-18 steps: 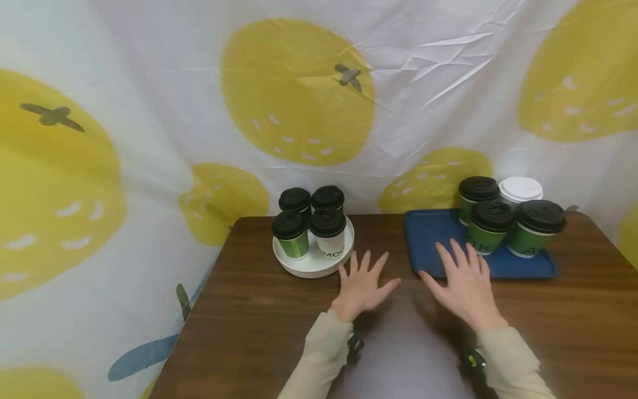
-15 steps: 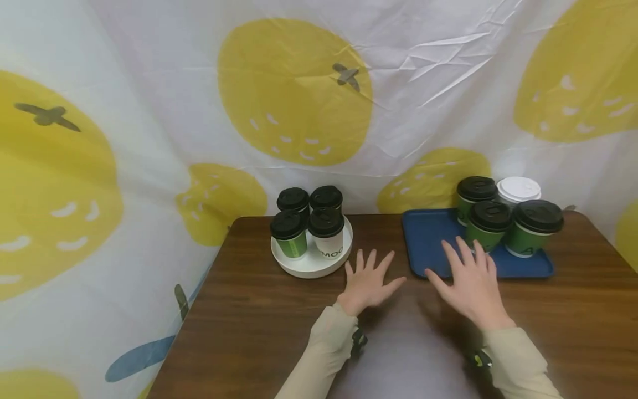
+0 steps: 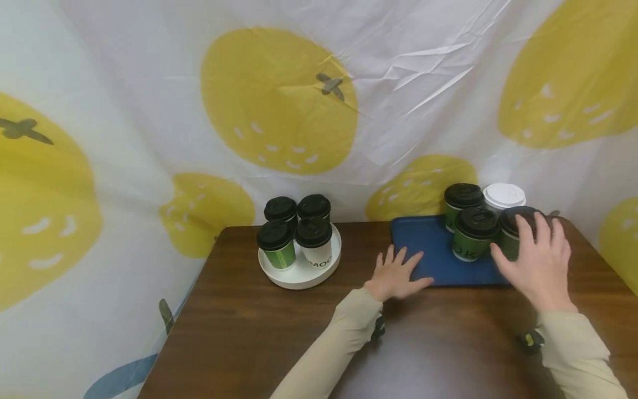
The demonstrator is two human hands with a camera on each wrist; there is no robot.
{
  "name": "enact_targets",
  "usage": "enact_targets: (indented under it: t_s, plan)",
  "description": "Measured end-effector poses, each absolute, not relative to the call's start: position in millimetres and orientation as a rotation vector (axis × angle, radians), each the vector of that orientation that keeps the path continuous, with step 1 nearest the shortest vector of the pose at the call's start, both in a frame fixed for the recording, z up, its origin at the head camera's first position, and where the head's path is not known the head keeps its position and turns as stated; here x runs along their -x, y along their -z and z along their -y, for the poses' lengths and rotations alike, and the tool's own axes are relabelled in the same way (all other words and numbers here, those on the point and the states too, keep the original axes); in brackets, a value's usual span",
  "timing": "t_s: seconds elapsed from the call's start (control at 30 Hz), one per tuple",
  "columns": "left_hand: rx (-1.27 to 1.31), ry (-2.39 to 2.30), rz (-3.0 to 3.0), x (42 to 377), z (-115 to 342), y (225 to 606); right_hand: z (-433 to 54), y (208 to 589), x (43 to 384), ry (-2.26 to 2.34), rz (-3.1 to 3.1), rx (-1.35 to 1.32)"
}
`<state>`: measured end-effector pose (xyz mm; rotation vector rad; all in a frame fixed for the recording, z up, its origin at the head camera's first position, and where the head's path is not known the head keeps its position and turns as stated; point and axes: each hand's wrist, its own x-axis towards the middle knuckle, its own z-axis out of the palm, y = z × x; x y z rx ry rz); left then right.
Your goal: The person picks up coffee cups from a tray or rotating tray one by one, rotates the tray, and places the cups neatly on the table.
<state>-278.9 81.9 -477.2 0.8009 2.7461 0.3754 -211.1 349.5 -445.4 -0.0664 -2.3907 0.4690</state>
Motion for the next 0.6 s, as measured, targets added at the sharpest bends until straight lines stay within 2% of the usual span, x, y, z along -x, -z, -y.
enact_targets:
  t_s: [0.23,0.6]
  plan:
    - [-0.835,-0.304,-2.728,285,-107,488,-392,449,233,-0.442,2.555,0.102]
    - [-0.804,-0.318,-2.647,297,-140,493,-411,464,259,-0.457,2.593,0.092]
